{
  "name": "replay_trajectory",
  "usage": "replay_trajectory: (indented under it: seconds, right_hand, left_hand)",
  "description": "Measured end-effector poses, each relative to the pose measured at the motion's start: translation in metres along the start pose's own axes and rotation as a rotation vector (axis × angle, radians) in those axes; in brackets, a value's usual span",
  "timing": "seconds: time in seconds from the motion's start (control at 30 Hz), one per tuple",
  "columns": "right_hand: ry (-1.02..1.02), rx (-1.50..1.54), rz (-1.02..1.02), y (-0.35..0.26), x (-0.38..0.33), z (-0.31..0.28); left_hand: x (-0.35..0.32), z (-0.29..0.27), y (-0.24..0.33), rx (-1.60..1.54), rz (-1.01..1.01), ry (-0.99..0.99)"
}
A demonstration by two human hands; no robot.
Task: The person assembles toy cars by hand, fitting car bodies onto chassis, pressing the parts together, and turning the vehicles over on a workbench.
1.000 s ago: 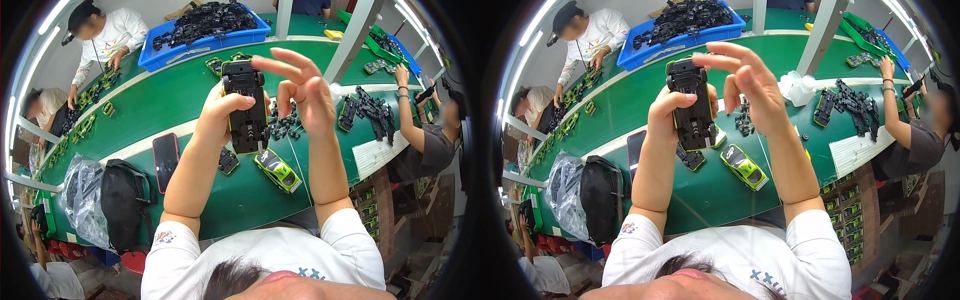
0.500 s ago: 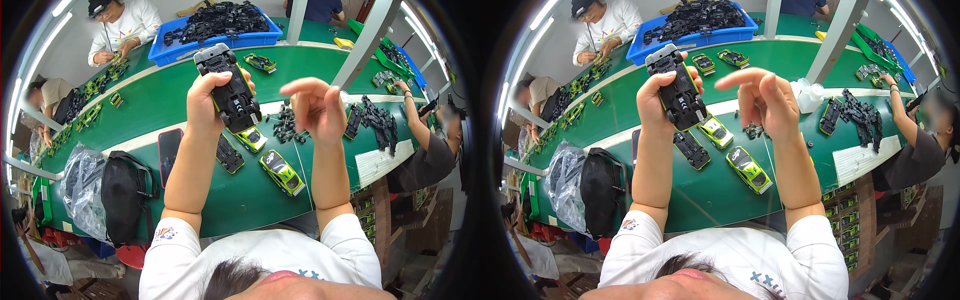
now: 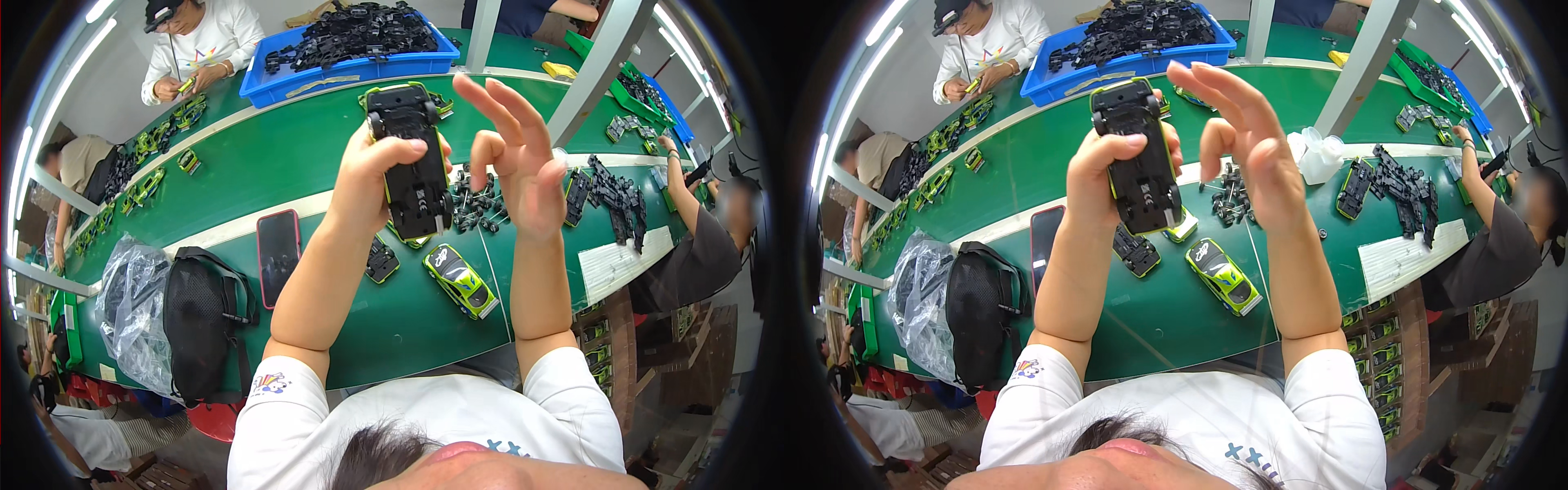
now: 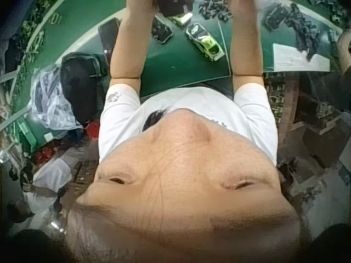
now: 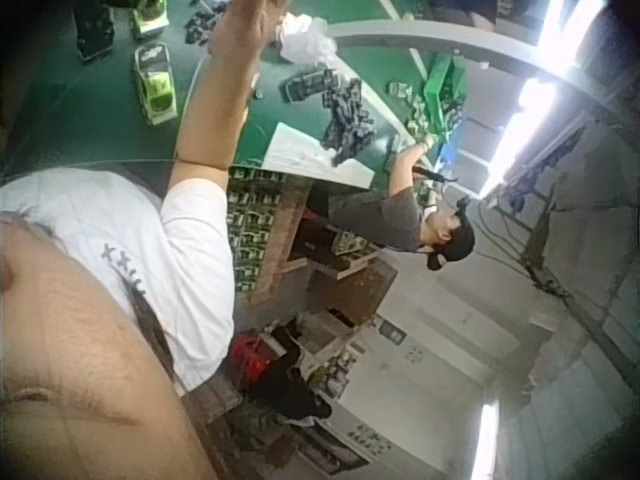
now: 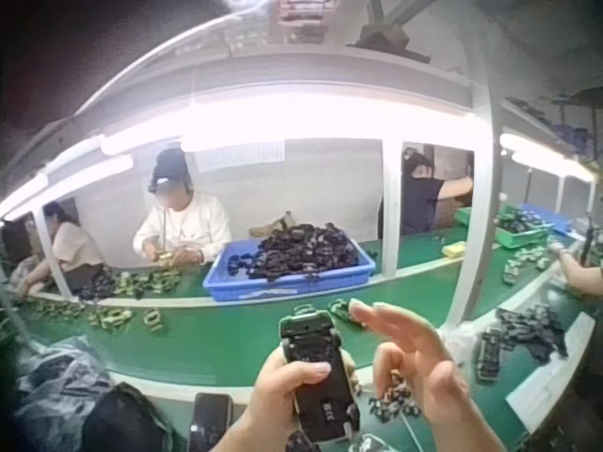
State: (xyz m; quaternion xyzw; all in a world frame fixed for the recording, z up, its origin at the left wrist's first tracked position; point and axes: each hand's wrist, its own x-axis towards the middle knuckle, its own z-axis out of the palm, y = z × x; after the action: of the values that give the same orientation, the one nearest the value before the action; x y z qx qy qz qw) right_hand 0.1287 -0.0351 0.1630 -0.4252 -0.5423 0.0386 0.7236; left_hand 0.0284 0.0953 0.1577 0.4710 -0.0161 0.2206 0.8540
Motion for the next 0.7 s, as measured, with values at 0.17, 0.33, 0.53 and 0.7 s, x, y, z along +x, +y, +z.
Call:
replay_trajectory:
  seconds: [0.17,0.33,0.53,0.7]
  right_hand:
    - [-0.094,-0.023,0.138,-0.004,-0.006,-0.019]
    - [0.049,-0.067,0.111,-0.007,-0.001,-0.015]
    - [0.096,-0.001,0.151,0.004,-0.002,-0.018]
    - [0.246,0.171,0.158,0.001,0.001,-0.029]
  left_hand:
    - [0.000,0.002,-0.005,-0.016,-0.031,0.009]
    - [0.001,0.000,-0.005,-0.029,-0.023,0.029]
    - [0.004,-0.007,-0.007,-0.077,-0.096,0.010]
    - [0.011,-0.013,-0.005,-0.218,-0.124,0.120]
